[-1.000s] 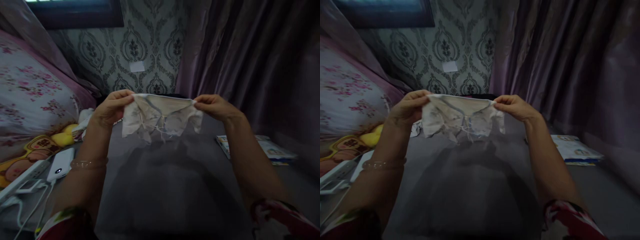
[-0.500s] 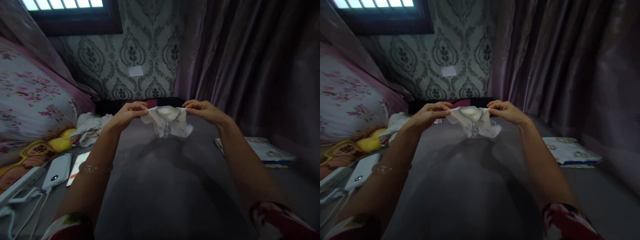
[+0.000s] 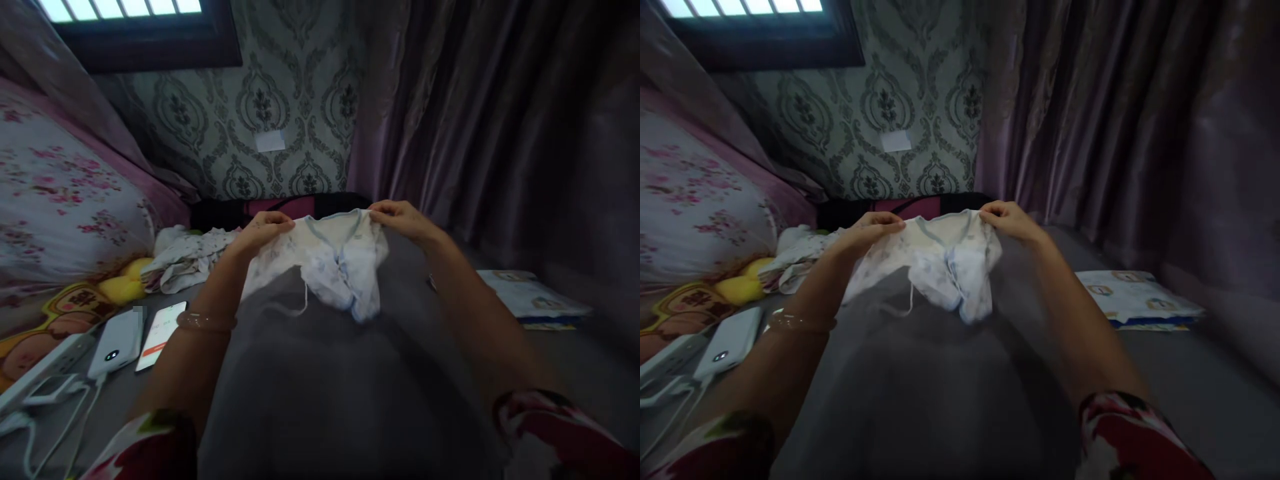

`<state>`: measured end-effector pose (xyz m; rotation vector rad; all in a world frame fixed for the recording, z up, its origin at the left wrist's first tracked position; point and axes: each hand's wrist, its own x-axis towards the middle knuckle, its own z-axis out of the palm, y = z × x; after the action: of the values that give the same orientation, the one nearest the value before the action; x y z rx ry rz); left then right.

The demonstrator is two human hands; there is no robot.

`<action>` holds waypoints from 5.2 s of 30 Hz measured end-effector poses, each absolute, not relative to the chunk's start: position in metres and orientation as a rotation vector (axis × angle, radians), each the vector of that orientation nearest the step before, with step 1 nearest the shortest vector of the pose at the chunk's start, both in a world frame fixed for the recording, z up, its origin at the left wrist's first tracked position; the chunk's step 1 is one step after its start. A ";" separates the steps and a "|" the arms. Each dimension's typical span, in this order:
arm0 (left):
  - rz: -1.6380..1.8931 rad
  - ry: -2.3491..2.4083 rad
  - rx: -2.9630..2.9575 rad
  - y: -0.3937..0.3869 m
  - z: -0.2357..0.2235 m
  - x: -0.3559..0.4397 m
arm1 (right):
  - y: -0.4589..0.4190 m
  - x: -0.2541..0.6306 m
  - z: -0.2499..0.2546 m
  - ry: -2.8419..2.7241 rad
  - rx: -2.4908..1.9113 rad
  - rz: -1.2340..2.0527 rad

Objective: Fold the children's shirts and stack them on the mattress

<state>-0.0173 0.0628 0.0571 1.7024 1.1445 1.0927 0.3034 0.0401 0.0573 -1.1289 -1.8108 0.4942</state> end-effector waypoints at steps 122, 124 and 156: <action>0.385 1.853 2.229 0.204 -0.152 0.015 | 0.176 0.245 -0.150 -2.225 -1.813 0.031; 0.338 1.888 2.247 0.203 -0.150 0.015 | 0.178 0.247 -0.150 -2.215 -1.792 0.126; 0.234 1.660 2.356 0.147 -0.144 0.100 | 0.049 0.366 -0.104 -2.030 -2.359 0.174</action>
<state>0.0997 0.1473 -0.1444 2.3562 1.6604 0.2343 0.3658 0.0488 -0.1041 -2.3591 -2.0302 0.1744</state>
